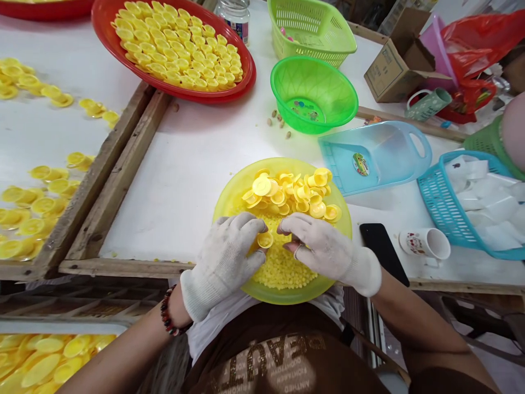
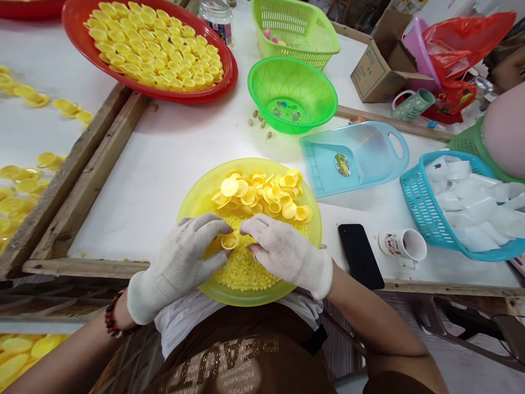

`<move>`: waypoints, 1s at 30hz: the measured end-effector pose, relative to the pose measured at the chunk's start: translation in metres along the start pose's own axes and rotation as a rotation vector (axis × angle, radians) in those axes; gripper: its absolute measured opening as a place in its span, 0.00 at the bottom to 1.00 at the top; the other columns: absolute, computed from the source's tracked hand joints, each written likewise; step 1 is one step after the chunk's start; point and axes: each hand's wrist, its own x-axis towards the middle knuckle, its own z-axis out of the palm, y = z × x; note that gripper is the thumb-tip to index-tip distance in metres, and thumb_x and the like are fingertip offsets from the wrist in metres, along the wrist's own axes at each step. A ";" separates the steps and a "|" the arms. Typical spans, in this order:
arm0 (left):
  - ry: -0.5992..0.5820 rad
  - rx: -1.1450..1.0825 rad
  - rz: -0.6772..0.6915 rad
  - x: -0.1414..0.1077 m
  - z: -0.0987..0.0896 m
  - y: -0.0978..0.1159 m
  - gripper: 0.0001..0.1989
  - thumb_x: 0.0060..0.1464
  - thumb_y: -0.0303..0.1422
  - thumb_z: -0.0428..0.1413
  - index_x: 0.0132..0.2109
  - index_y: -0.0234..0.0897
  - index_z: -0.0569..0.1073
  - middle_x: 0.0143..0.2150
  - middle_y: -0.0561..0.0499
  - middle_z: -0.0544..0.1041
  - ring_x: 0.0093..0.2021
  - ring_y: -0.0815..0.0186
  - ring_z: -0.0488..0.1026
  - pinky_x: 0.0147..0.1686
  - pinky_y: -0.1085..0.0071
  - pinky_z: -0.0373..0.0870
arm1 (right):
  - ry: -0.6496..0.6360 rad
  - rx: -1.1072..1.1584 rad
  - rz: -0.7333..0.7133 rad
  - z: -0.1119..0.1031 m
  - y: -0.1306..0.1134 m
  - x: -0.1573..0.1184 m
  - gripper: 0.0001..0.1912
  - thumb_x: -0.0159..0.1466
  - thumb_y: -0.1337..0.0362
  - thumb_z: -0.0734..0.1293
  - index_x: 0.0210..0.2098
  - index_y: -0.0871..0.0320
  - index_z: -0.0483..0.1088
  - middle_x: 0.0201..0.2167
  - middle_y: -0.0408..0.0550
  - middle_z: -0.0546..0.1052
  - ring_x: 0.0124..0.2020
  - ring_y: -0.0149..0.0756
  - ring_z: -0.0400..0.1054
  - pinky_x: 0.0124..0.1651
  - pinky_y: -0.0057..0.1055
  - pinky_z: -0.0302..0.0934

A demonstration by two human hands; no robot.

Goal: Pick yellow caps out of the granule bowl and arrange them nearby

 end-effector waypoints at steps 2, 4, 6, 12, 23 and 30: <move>0.025 -0.020 -0.005 0.000 0.001 0.000 0.12 0.52 0.29 0.56 0.45 0.37 0.69 0.43 0.47 0.75 0.41 0.56 0.74 0.41 0.58 0.69 | -0.126 -0.169 0.080 0.003 0.002 -0.004 0.09 0.65 0.70 0.63 0.45 0.58 0.67 0.42 0.51 0.73 0.43 0.41 0.68 0.46 0.41 0.66; 0.037 -0.037 -0.006 -0.001 0.003 0.000 0.12 0.51 0.28 0.57 0.44 0.37 0.68 0.42 0.48 0.75 0.41 0.57 0.74 0.41 0.59 0.69 | -0.209 -0.282 0.125 0.008 0.003 -0.005 0.06 0.66 0.68 0.63 0.43 0.60 0.68 0.40 0.52 0.73 0.38 0.40 0.67 0.42 0.39 0.65; 0.041 -0.044 -0.009 -0.001 0.004 0.000 0.12 0.51 0.28 0.57 0.44 0.37 0.68 0.42 0.48 0.75 0.41 0.57 0.74 0.42 0.59 0.68 | -0.231 -0.292 0.113 0.012 0.004 -0.003 0.06 0.67 0.70 0.61 0.41 0.60 0.68 0.39 0.51 0.72 0.36 0.38 0.67 0.40 0.37 0.64; 0.025 -0.011 -0.020 -0.001 0.004 0.000 0.12 0.54 0.30 0.57 0.46 0.38 0.69 0.44 0.47 0.76 0.43 0.57 0.74 0.43 0.59 0.67 | -0.048 -0.118 0.003 0.003 0.002 0.002 0.05 0.68 0.71 0.61 0.41 0.58 0.68 0.38 0.48 0.73 0.40 0.37 0.68 0.45 0.36 0.65; 0.110 -0.107 -0.005 -0.004 0.003 0.002 0.11 0.54 0.30 0.59 0.45 0.37 0.69 0.43 0.47 0.76 0.42 0.57 0.74 0.43 0.58 0.71 | -0.073 -0.260 0.071 0.001 0.003 -0.002 0.10 0.66 0.75 0.58 0.40 0.57 0.69 0.38 0.48 0.74 0.39 0.37 0.68 0.44 0.35 0.65; 0.407 -0.157 -0.048 -0.016 -0.038 -0.026 0.16 0.60 0.30 0.56 0.55 0.36 0.70 0.50 0.46 0.77 0.51 0.63 0.75 0.51 0.64 0.72 | -0.163 -0.320 0.003 -0.002 0.017 -0.013 0.10 0.67 0.69 0.60 0.44 0.54 0.71 0.39 0.49 0.76 0.39 0.41 0.72 0.43 0.39 0.67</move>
